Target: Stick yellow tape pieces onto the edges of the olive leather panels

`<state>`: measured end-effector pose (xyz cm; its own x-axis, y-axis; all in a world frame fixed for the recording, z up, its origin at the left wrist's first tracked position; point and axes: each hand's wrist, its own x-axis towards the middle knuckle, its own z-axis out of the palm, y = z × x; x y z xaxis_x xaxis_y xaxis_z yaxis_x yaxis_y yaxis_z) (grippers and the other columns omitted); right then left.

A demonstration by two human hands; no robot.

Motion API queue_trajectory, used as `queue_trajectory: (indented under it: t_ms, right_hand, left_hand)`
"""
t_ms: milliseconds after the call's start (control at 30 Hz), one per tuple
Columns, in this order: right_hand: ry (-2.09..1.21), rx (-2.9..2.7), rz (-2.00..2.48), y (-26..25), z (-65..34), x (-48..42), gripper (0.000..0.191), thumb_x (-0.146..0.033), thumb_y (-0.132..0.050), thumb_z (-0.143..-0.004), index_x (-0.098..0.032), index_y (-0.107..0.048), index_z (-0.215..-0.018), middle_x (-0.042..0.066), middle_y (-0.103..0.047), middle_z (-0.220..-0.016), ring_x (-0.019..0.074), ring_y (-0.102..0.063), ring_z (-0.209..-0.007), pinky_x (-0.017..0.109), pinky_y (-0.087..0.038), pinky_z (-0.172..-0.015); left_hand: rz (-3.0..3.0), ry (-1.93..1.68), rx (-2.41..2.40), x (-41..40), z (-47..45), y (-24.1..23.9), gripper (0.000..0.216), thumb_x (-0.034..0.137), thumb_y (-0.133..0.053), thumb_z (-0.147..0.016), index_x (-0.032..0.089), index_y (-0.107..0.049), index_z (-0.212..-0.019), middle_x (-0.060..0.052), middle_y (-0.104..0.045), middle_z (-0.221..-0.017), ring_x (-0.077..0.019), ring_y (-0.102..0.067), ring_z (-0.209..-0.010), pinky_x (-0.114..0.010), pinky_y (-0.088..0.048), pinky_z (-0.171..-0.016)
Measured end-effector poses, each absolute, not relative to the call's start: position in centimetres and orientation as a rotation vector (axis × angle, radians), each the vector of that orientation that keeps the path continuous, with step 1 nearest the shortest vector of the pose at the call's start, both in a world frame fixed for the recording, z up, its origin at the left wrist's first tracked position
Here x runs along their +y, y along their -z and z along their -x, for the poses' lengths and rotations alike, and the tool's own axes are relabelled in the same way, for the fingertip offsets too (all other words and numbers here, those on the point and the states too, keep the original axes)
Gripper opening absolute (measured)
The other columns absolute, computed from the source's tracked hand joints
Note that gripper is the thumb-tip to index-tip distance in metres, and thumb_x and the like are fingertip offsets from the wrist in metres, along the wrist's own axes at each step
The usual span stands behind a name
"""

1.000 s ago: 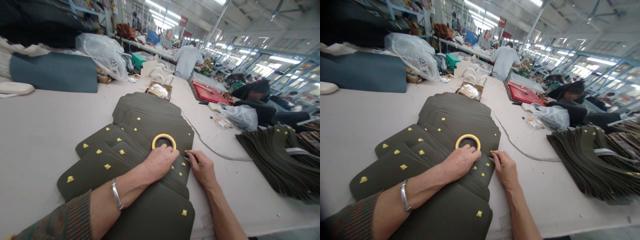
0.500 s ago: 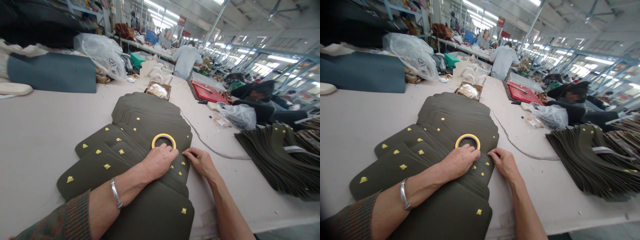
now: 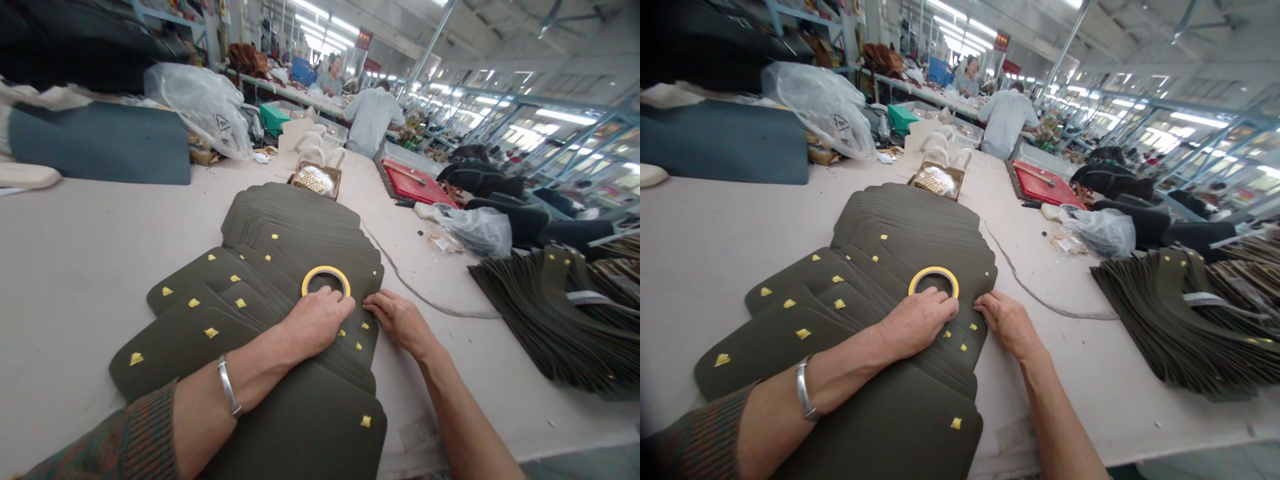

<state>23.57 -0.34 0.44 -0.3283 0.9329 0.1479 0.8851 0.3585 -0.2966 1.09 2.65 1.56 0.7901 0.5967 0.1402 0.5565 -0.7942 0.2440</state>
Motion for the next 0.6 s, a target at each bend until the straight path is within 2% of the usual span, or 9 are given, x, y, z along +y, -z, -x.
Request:
queue_trajectory:
  t_ms: [100, 233, 367, 500, 600]
  right_hand:
    - [-0.307, -2.06, 1.717, -0.9, -23.1, -0.9, 0.019, -0.027, -0.049, -0.089, -0.022, -0.067, -0.092, 0.004, -0.07, -0.084, 0.0166, -0.065, -0.075, 0.028, -0.05, -0.071]
    - [-0.364, -1.598, 1.92, -0.5, -22.1, -1.8, 0.021, -0.033, -0.057, -0.079, -0.019, -0.066, -0.091, 0.002, -0.071, -0.073, 0.0176, -0.066, -0.066, 0.029, -0.051, -0.064]
    - [-0.419, -1.609, 1.951, 0.4, -21.3, -1.4, 0.017, -0.029, -0.057, -0.077, -0.02, -0.065, -0.088, 0.003, -0.071, -0.074, 0.0178, -0.067, -0.066, 0.029, -0.051, -0.064]
    - [-0.258, -1.78, 2.041, -1.0, -19.7, -1.2, 0.016, -0.019, -0.053, -0.079, -0.018, -0.068, -0.083, 0.008, -0.073, -0.078, 0.0201, -0.067, -0.071, 0.03, -0.051, -0.067]
    - [-0.123, -1.88, 2.15, -2.0, -18.7, -0.7, 0.017, -0.017, -0.057, -0.077, -0.022, -0.07, -0.086, 0.003, -0.075, -0.086, 0.0171, -0.068, -0.08, 0.024, -0.049, -0.073]
  left_hand:
    - [-2.785, -0.324, 0.9, 2.6, -1.0, -1.6, 0.015, 0.012, -0.04, -0.092, 0.019, -0.053, -0.092, -0.004, -0.06, -0.091, -0.0209, -0.053, -0.084, -0.031, -0.047, -0.068]
    - [-2.772, -0.294, 0.918, 2.5, -1.0, -1.8, 0.016, 0.011, -0.039, -0.091, 0.019, -0.053, -0.092, -0.005, -0.06, -0.091, -0.0215, -0.054, -0.085, -0.032, -0.047, -0.068]
    - [-2.755, -0.282, 0.929, 2.8, -1.2, -1.8, 0.017, 0.011, -0.039, -0.091, 0.019, -0.054, -0.093, -0.006, -0.06, -0.093, -0.0216, -0.054, -0.086, -0.032, -0.048, -0.07]
    - [-2.717, -0.387, 0.881, 2.8, -1.0, -1.5, 0.022, 0.01, -0.037, -0.089, 0.021, -0.057, -0.089, -0.005, -0.061, -0.088, -0.0214, -0.055, -0.085, -0.032, -0.047, -0.071]
    - [-2.575, -0.625, 0.808, 3.7, -0.8, 1.0, 0.021, 0.016, -0.041, -0.086, 0.023, -0.061, -0.083, -0.003, -0.062, -0.08, -0.0213, -0.055, -0.08, -0.033, -0.046, -0.071]
